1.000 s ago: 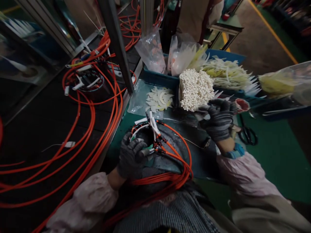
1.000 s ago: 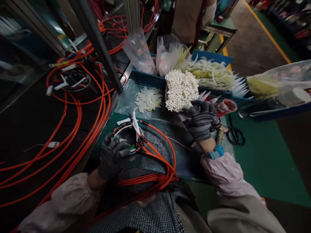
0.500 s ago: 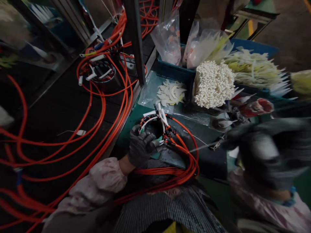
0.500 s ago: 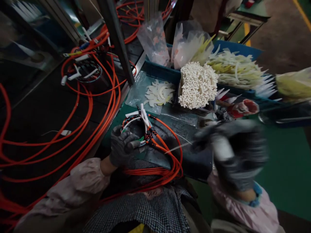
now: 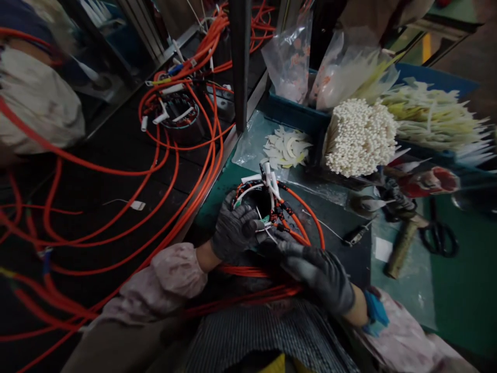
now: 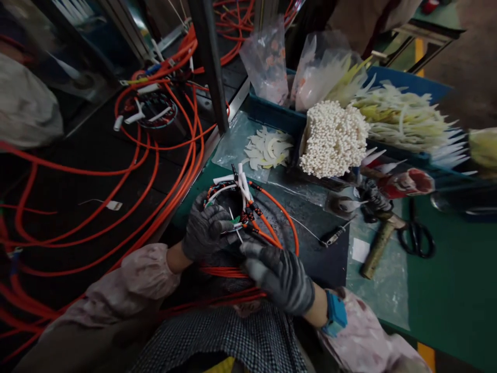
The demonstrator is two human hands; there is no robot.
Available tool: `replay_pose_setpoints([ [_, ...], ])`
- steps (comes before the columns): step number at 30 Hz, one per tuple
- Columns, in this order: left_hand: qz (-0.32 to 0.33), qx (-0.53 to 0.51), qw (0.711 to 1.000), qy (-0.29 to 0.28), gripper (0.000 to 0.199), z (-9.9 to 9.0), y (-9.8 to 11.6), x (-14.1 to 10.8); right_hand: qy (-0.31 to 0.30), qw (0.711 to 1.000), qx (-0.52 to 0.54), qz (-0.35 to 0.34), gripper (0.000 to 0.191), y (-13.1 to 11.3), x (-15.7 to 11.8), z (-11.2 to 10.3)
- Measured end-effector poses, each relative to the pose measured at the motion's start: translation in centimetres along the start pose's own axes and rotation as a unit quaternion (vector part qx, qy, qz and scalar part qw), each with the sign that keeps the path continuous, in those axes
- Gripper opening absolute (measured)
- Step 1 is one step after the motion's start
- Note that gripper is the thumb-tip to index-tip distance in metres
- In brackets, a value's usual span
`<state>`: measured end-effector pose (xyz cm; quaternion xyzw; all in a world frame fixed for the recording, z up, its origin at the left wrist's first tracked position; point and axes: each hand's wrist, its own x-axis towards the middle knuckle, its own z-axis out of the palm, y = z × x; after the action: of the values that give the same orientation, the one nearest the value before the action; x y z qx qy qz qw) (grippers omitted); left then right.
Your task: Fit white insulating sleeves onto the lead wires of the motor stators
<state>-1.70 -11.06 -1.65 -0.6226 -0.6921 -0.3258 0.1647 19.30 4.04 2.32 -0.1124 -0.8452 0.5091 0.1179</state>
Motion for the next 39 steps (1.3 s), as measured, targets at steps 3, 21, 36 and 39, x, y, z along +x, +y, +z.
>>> replay_pose_setpoints([
  [3, -0.003, -0.035, 0.999, -0.003, 0.011, -0.2, 0.0, 0.0, 0.052, 0.982, -0.154, -0.092, 0.027, -0.1, 4.2, -0.2],
  [21, 0.002, -0.062, 0.998, -0.001, 0.016, 0.1, -0.5, -0.1, -0.152, 0.983, 0.099, -0.024, 0.017, -2.2, 11.1, -2.3],
  [36, -0.017, -0.094, 0.995, -0.021, 0.007, 0.5, -0.6, -0.3, -0.050, 0.996, 0.066, -0.031, 0.010, -0.9, 10.3, -1.5],
  [39, -0.023, -0.081, 0.996, -0.025, 0.010, 0.5, -0.6, -0.4, -0.053, 0.996, 0.044, -0.050, 0.010, -0.5, 10.2, -1.7],
])
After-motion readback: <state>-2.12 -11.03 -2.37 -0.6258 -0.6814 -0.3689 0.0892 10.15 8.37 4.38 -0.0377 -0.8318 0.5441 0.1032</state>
